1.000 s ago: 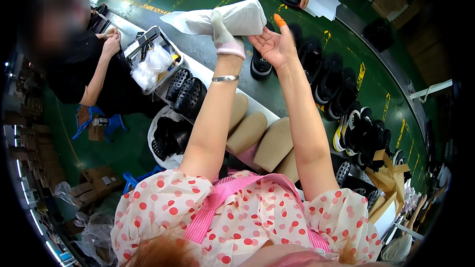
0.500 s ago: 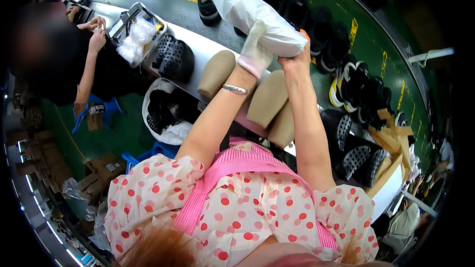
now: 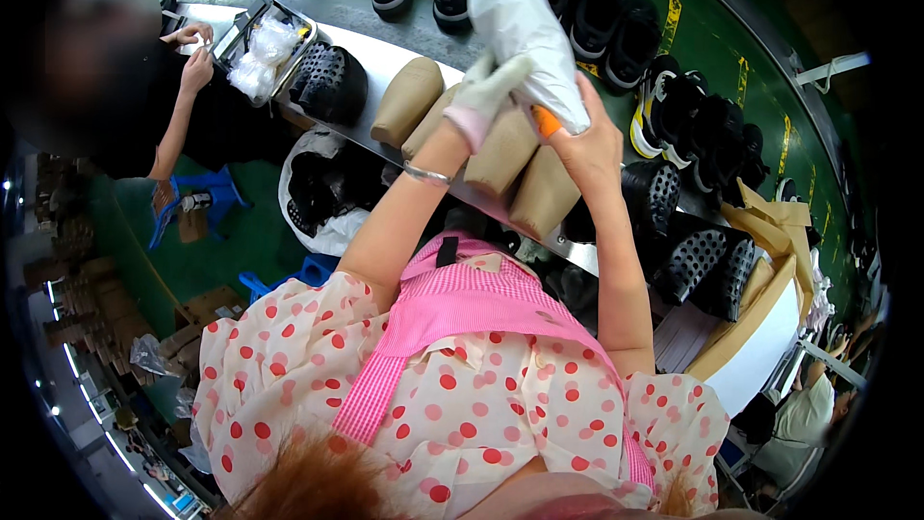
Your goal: The person inserts shoe trees into shoes, places the shoes into white paper bags, and arranges them on a table. The person handles multiple pairs of shoes and shoe trees throughout the clip.
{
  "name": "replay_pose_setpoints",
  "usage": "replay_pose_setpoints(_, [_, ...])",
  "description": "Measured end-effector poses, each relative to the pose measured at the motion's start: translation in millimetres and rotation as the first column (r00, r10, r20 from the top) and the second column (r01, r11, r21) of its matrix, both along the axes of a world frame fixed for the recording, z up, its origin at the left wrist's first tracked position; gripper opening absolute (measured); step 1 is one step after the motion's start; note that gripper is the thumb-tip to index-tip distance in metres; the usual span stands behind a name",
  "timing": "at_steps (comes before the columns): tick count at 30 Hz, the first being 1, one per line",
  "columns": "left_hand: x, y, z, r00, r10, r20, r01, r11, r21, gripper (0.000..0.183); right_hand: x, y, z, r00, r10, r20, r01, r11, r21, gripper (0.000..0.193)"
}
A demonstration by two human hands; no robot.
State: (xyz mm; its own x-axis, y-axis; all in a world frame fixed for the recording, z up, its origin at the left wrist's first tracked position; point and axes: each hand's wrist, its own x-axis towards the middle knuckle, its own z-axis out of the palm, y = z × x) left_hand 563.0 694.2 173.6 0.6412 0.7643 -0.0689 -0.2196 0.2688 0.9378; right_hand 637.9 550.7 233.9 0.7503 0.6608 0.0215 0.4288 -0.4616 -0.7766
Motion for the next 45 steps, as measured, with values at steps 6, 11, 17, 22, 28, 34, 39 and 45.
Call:
replay_pose_setpoints(6, [7, 54, 6, 0.903, 0.368, -0.223, 0.181, 0.145, 0.973, 0.046, -11, 4, 2, 0.936, 0.129, 0.326, -0.051, 0.970, -0.238, 0.075])
replay_pose_setpoints(11, [10, 131, -25, 0.919, -0.092, -0.384, 0.051, 0.992, -0.115, 0.043, -9, 49, -7, 0.949, 0.228, 0.219, -0.174, 0.955, -0.240, 0.075])
replay_pose_setpoints(17, [32, 218, -40, 0.927, -0.094, -0.364, -0.055, 0.924, -0.379, 0.046, 3, 145, -15, 0.820, 0.299, 0.487, -0.173, 0.942, -0.287, 0.065])
replay_pose_setpoints(22, [64, 299, -83, 0.850, -0.011, -0.527, 0.029, 0.999, 0.026, 0.047, 50, 216, -54, 0.827, 0.303, 0.474, -0.166, 0.937, -0.309, 0.044])
replay_pose_setpoints(28, [93, 371, -126, 0.722, 0.458, -0.518, 0.383, 0.359, 0.851, 0.050, 103, 293, -69, 0.883, 0.406, 0.236, -0.253, 0.835, -0.488, 0.044])
replay_pose_setpoints(34, [125, 419, -141, 0.748, 0.280, -0.601, 0.533, 0.286, 0.796, 0.025, 118, 398, -53, 0.813, 0.540, 0.216, -0.219, 0.628, -0.746, 0.042])
replay_pose_setpoints(39, [135, 423, -137, 0.756, 0.268, -0.597, 0.544, 0.252, 0.801, 0.026, 119, 448, -155, 0.783, 0.473, 0.404, -0.105, 0.740, -0.664, 0.028])
replay_pose_setpoints(45, [103, 423, -158, 0.749, 0.285, -0.597, 0.376, 0.558, 0.739, 0.036, 111, 451, -118, 0.818, 0.573, 0.057, -0.363, 0.589, -0.722, 0.032])
